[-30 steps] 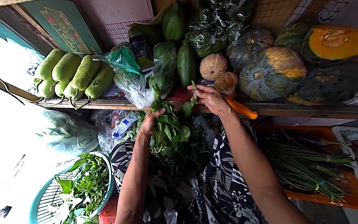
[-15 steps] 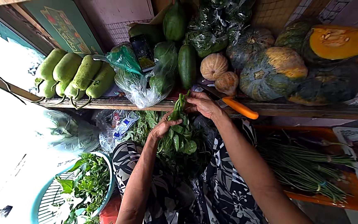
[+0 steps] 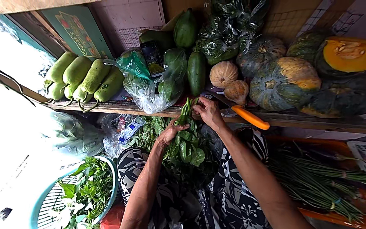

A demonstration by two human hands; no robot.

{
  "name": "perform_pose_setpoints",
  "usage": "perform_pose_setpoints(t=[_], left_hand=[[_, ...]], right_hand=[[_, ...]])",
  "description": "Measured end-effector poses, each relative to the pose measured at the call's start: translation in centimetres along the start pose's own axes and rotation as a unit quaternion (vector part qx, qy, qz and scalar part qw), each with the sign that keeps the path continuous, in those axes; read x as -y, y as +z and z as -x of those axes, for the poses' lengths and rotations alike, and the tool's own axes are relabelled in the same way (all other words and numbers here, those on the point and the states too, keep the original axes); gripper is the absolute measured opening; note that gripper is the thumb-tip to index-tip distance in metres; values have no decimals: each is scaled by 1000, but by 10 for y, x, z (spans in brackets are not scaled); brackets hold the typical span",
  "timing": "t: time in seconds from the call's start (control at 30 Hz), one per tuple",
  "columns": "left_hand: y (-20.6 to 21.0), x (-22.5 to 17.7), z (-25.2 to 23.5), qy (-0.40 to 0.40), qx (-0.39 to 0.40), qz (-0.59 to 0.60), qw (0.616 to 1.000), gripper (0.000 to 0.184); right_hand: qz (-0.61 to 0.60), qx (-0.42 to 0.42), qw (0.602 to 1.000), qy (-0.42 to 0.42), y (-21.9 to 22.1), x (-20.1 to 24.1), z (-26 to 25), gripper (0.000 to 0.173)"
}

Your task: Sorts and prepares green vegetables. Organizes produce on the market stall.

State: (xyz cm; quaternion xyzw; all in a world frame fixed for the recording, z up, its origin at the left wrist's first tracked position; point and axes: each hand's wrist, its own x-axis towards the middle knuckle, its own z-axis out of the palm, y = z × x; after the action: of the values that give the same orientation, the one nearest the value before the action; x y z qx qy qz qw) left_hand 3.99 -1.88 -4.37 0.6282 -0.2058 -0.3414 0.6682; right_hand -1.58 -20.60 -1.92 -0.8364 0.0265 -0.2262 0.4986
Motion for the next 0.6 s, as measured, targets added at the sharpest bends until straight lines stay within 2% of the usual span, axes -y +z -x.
perform_pose_setpoints(t=[0.17, 0.3, 0.33, 0.4, 0.5, 0.6], left_hand=[[2, -3, 2, 8, -9, 17, 1000, 30], [4, -7, 4, 8, -16, 16, 1000, 30], [4, -7, 5, 8, -18, 17, 1000, 30], [4, -8, 5, 4, -23, 22, 999, 29], [3, -5, 5, 0, -19, 20, 1000, 26], [4, -3, 5, -3, -21, 17, 1000, 27]], right_hand=[[97, -53, 986, -123, 6, 2, 5, 9], [105, -74, 982, -137, 9, 0, 3, 9], [68, -73, 988, -117, 10, -3, 1, 10], [-40, -39, 998, -23, 8, -3, -1, 13], [-225, 33, 965, 127, 4, -3, -7, 12], [-277, 47, 941, 188, 5, 0, -4, 7]])
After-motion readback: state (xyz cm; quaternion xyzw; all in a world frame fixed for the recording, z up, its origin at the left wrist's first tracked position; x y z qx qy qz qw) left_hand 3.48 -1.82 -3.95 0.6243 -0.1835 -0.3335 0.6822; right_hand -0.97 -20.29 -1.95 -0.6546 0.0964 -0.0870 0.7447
